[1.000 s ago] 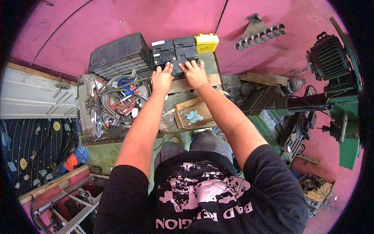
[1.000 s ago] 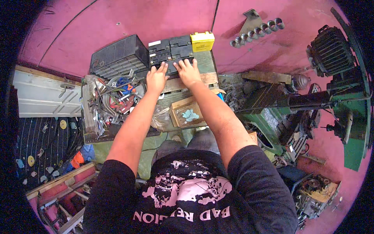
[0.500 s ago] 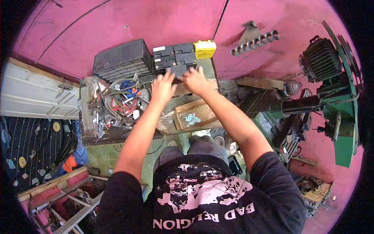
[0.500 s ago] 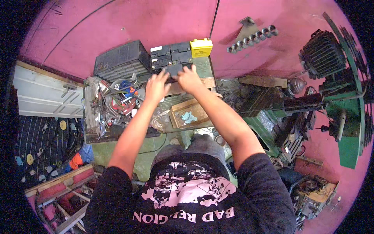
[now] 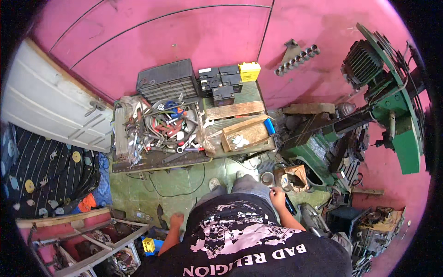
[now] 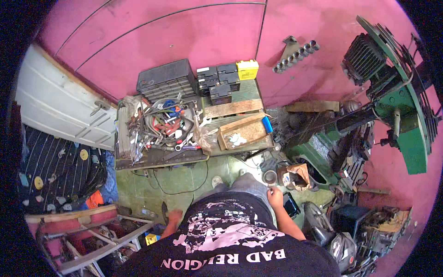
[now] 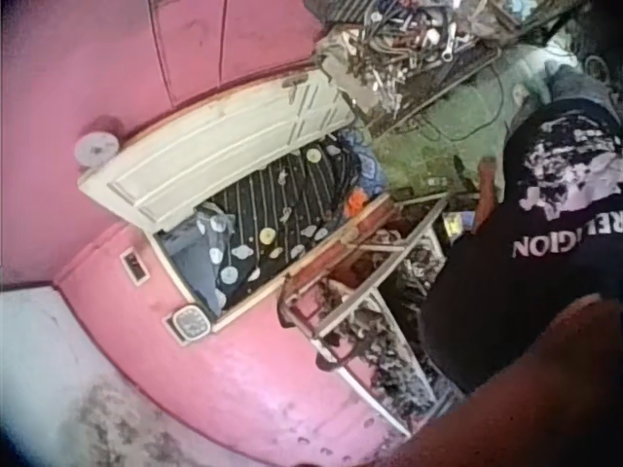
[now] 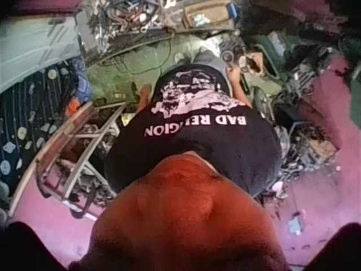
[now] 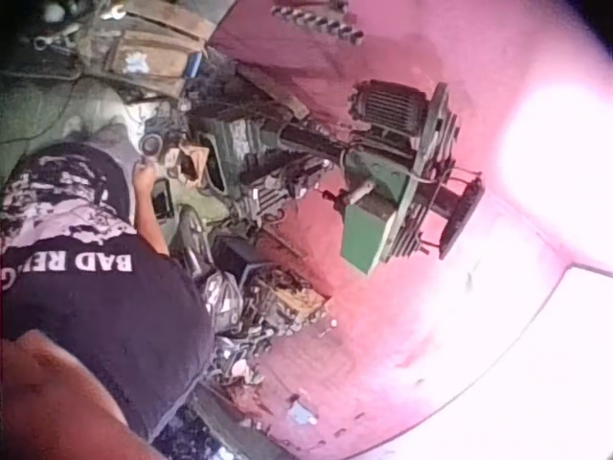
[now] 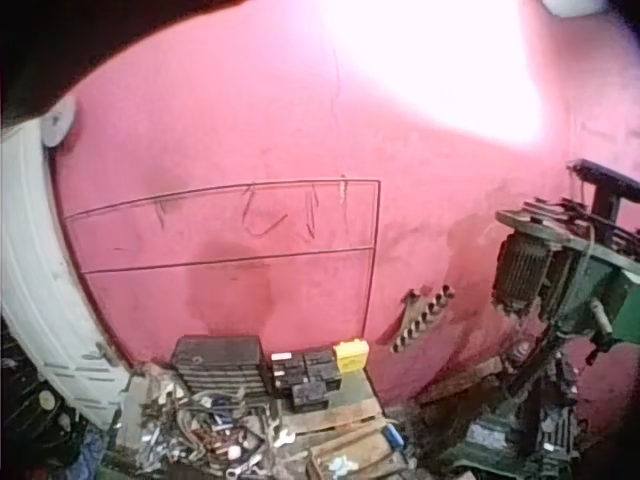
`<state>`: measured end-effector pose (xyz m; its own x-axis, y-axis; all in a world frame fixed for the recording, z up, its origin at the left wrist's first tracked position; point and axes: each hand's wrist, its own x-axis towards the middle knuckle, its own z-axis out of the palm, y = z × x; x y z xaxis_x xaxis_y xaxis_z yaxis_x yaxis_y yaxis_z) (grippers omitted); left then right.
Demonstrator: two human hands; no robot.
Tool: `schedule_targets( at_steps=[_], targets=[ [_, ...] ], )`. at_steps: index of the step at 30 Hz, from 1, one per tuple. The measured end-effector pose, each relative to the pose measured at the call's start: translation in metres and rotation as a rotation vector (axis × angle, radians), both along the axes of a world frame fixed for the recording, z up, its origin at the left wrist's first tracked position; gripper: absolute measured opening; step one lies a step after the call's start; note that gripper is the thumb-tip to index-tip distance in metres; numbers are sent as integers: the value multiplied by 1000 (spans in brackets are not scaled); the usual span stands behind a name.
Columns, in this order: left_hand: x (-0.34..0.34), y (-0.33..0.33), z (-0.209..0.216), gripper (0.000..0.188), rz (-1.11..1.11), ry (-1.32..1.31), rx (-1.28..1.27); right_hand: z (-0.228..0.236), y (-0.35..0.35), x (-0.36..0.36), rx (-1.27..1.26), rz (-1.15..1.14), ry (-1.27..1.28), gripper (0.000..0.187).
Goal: The person organizes several small toolboxes on a cluttered workbench in a workshop. They pick up a yellow toolbox, inspect it, and place it on a wooden crate. They then pick up a black toolbox, inspect it, and place it next to the yellow one. The person repeats this process with another black toolbox, stacking them on the crate.
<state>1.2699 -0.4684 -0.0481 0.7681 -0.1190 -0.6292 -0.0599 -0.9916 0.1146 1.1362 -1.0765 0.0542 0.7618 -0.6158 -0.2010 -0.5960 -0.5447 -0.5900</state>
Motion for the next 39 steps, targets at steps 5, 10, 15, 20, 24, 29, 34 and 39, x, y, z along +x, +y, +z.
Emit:
schedule_targets(
  at_steps=[5, 10, 15, 20, 24, 29, 34, 39],
  targets=[
    [-140, 44, 21, 37, 110, 293, 76, -19, -27, -3, 51, 309, 308, 29],
    [-247, 21, 2, 29, 6, 177, -86, -25, -45, 26, -6, 385, 320, 31],
    [-335, -42, 6, 31, 564, -122, -306, -33, -50, 42, -19, 552, 427, 38],
    [-407, -56, 30, 37, 900, -57, -302, -45, -20, 26, -16, 753, 458, 41],
    [-464, -53, 50, 36, 1162, -184, -214, -47, 34, 5, -199, 990, 529, 39],
    [-532, -35, 42, 35, 1366, -261, -160, -29, 129, 14, -232, 1271, 665, 40],
    [-589, -5, 38, 32, 1640, -333, -240, -41, 252, 51, -367, 1505, 671, 42],
    [-656, 60, 20, 39, 1688, -400, -215, -50, 438, 40, -515, 1638, 556, 47]
  ],
)
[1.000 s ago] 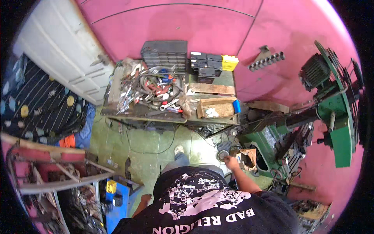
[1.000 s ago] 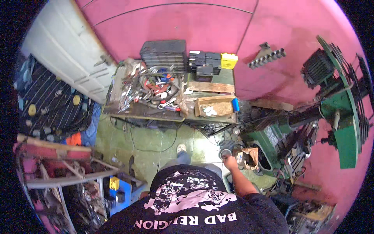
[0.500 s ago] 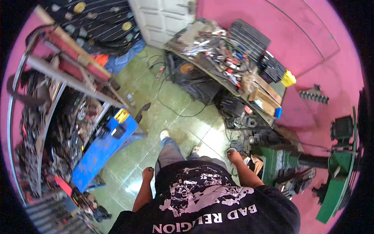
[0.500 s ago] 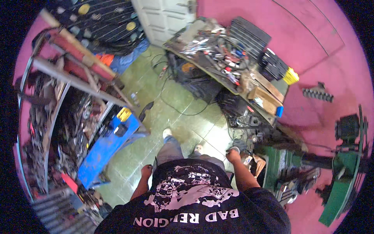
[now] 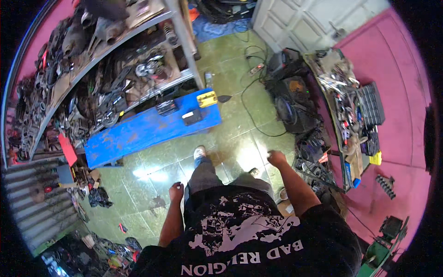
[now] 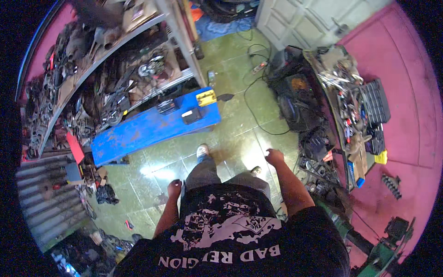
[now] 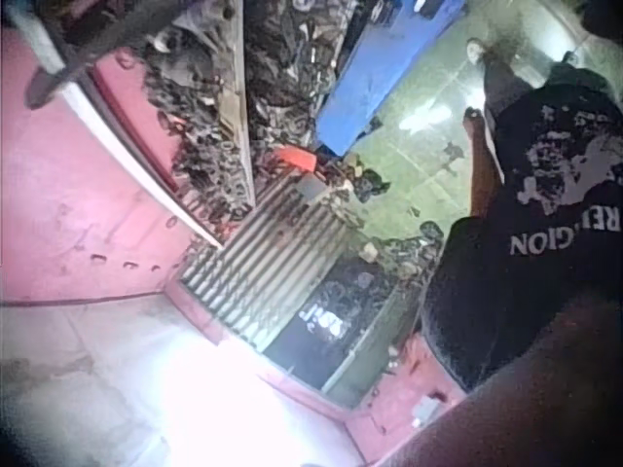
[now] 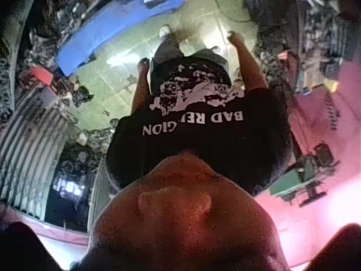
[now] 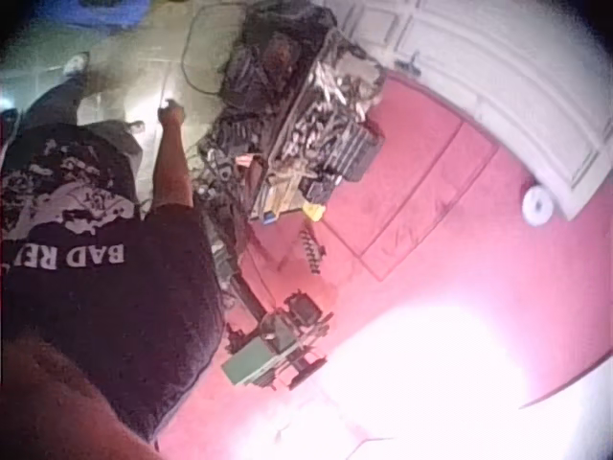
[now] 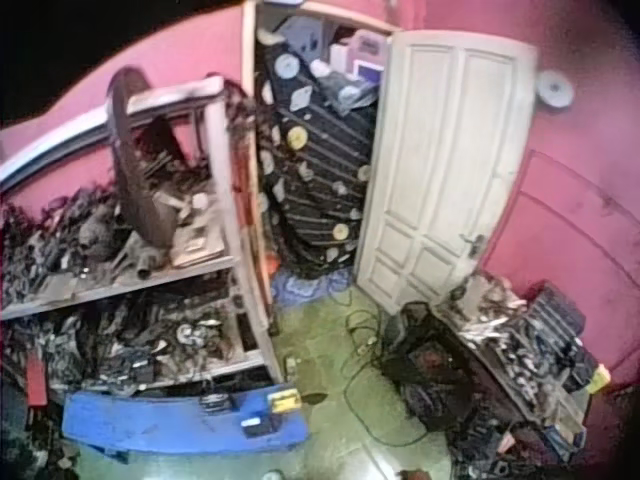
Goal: The person organizes several small toolboxes on a cluttered workbench in a workshop. They pick up a yellow toolbox, inspect it, and place it on a wooden crate. They then pick up a black toolbox, inspect it, and place it next to the yellow one. The person repeats this process with another black toolbox, stacking them on the crate.
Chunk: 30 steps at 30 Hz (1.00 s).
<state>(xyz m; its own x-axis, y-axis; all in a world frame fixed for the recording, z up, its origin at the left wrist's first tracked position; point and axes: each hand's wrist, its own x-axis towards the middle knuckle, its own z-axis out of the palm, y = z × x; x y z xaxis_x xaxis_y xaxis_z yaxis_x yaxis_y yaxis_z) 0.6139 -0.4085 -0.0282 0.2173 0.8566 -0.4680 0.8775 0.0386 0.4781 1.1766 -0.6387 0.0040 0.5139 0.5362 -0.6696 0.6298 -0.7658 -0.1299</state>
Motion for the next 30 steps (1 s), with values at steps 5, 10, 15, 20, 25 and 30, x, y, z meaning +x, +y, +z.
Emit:
schedule_targets(
  at_steps=[5, 10, 15, 20, 25, 30],
  targets=[
    [-23, 117, -16, 58, -226, 178, 183, -16, 227, -67, 83, 385, -70, 64],
    [41, 255, -11, 115, -217, 173, 334, -15, 417, -161, 426, 668, -206, 87],
    [166, 355, 36, 139, -217, 349, 245, -35, 538, -208, 383, 723, -398, 66],
    [203, 400, -4, 113, -488, 461, 383, -76, 579, -214, 413, 785, -471, 46],
    [177, 409, -37, 77, -784, 414, 469, -78, 575, -209, 488, 720, -163, 33],
    [132, 351, -39, 64, -611, 262, 574, -88, 531, -227, 677, 942, -152, 28]
  ],
)
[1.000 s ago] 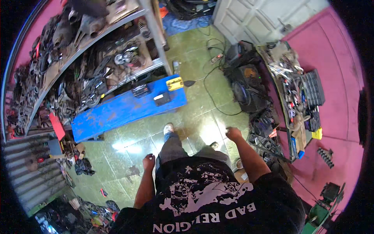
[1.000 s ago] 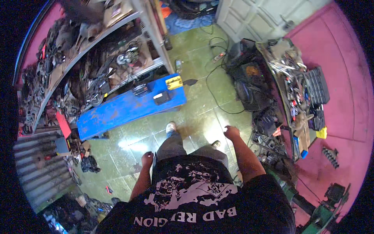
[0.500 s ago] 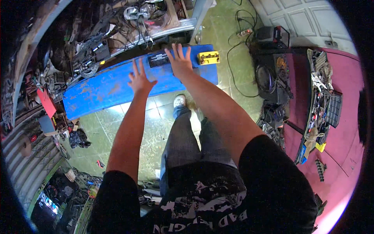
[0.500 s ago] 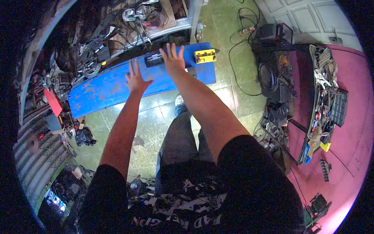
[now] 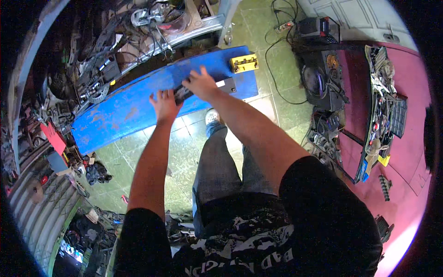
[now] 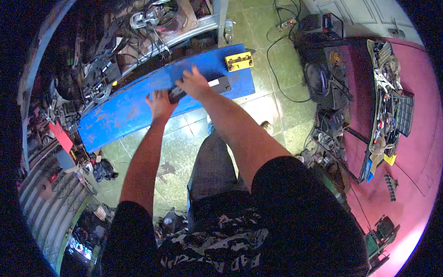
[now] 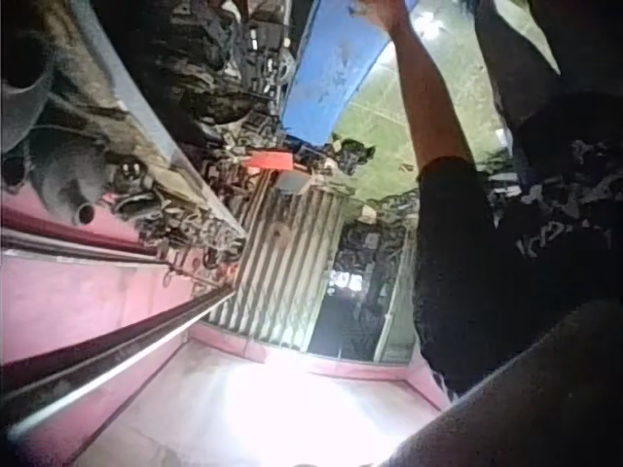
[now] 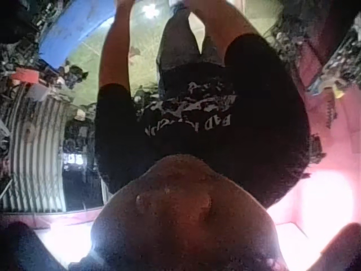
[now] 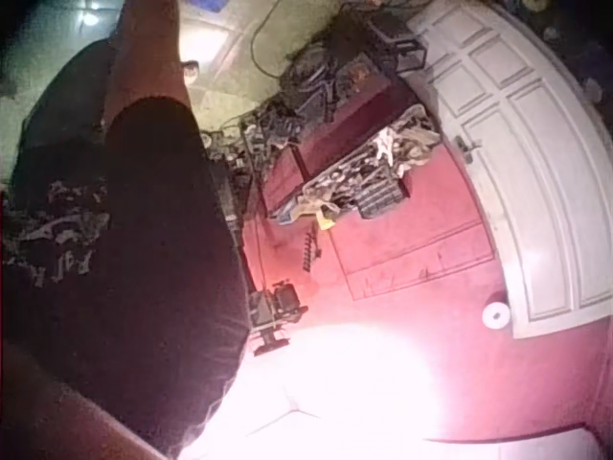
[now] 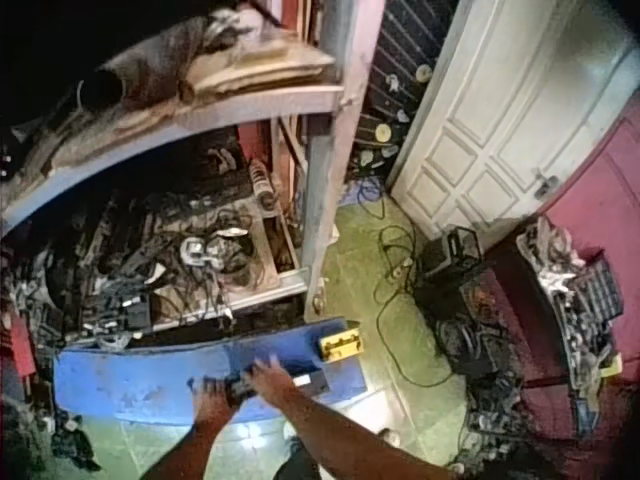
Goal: The person organizes several small toolboxes on a cluttered workbench in a workshop. They pick up a yellow toolbox, inspect it, and place it on a wooden crate. They then pick up a black toolbox, inspect it, and place it next to the yellow one. The person repeats this process with another black toolbox, stacking them on the crate.
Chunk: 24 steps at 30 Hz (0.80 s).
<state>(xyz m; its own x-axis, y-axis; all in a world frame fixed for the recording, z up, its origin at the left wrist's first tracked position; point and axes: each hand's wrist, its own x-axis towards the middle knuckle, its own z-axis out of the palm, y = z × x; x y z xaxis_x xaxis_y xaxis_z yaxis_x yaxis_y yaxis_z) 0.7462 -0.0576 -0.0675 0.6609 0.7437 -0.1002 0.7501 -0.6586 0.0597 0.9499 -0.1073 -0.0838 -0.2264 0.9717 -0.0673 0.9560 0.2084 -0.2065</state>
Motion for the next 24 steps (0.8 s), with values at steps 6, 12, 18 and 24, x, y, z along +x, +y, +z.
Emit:
schedule_targets(
  at_steps=[6, 12, 18, 24],
  targets=[
    [-61, -103, 60, 69, -11, -15, 21, 27, -111, -51, 177, 37, 106, 28],
    [-35, -206, 135, 75, -131, 106, -250, 102, -258, -30, -88, -136, 333, 38],
    [92, -290, 158, 75, -601, -69, -244, 145, -419, 49, -98, -580, 373, 52],
    [256, -406, 194, 69, -1017, -201, -236, 200, -584, 117, -11, -1060, 328, 57]
  ],
)
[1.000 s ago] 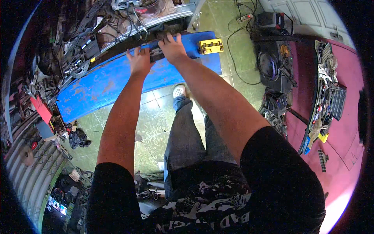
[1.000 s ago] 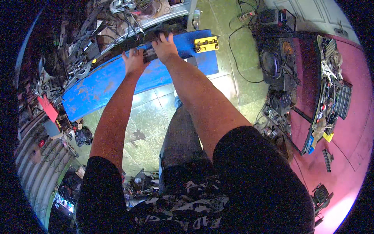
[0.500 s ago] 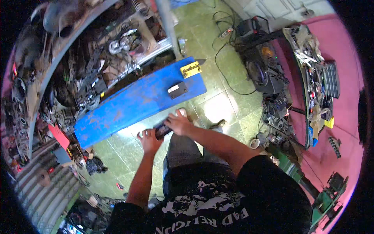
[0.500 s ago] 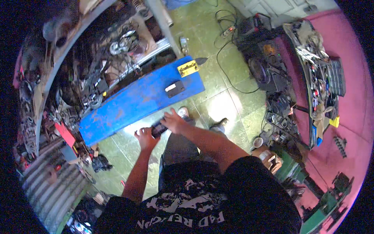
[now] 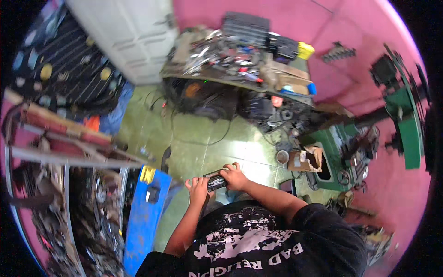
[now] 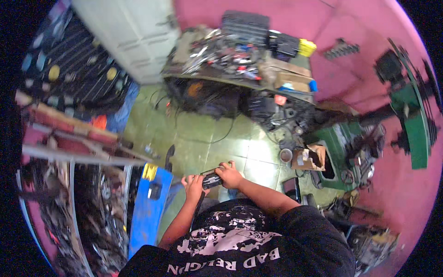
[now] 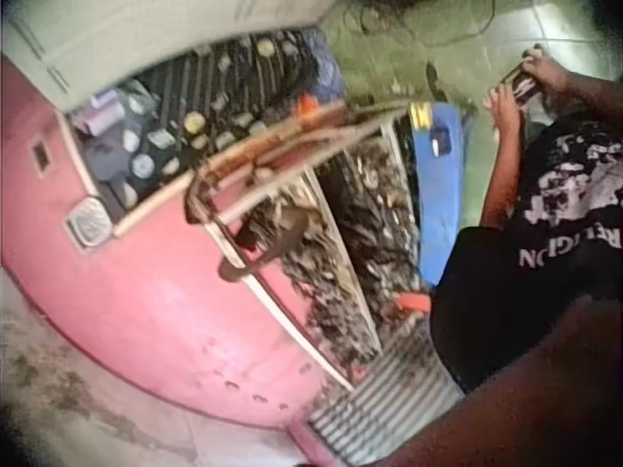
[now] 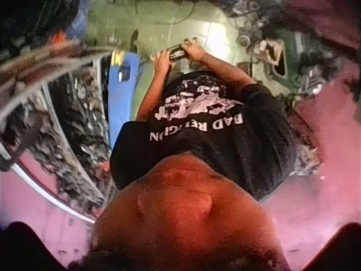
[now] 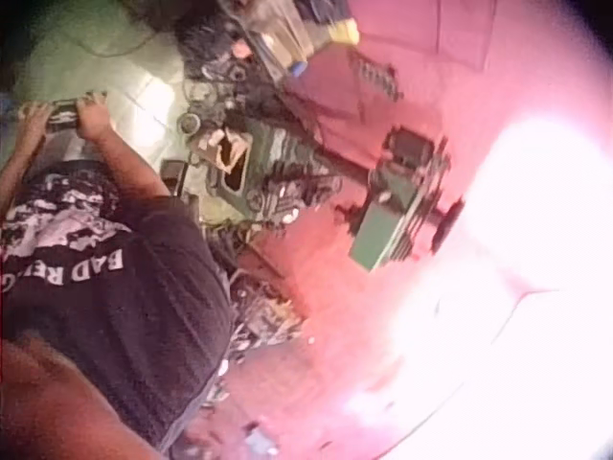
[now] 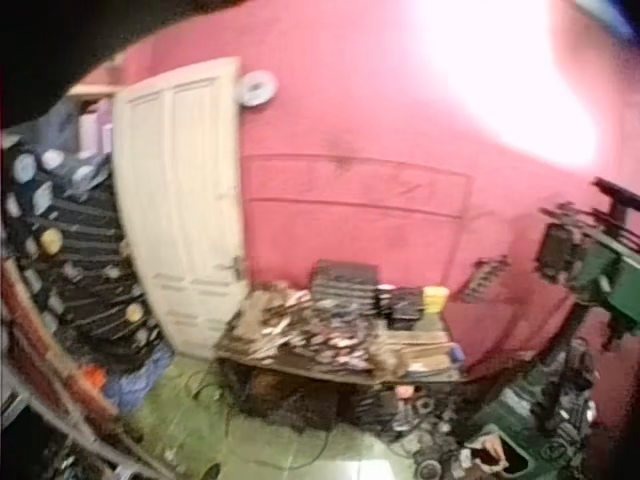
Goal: The person organizes several small toolboxes on a cluttered workbench in a workshop. They pick up a yellow toolbox, inspect it, and place it on a wooden crate. They then pick up a black toolbox, inspect it, and place it next to the yellow one. The person repeats this process with another black toolbox, stacking them on the crate.
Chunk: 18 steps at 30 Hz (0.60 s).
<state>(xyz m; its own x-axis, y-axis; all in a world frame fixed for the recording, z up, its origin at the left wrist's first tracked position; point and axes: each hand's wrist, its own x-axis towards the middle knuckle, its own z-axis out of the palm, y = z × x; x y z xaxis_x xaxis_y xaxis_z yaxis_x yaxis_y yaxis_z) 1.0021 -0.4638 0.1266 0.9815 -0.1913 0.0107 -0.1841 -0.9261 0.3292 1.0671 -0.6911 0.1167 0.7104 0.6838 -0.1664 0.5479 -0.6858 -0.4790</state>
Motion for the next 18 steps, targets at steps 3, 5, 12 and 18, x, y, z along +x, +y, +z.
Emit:
schedule_targets(
  at_steps=[3, 5, 12, 18],
  targets=[
    [59, -71, 18, 65, -161, -37, -9, 16, -78, 17, 8, -202, -87, 60],
    [89, -118, 29, 63, -263, -99, -30, 32, -126, 22, 8, -317, -92, 62],
    [165, -237, 65, 65, -545, -116, -51, 49, -234, 23, -1, -660, -286, 69],
    [251, -293, 86, 71, -692, -238, -56, 64, -270, 77, -15, -851, -514, 70]
  ],
)
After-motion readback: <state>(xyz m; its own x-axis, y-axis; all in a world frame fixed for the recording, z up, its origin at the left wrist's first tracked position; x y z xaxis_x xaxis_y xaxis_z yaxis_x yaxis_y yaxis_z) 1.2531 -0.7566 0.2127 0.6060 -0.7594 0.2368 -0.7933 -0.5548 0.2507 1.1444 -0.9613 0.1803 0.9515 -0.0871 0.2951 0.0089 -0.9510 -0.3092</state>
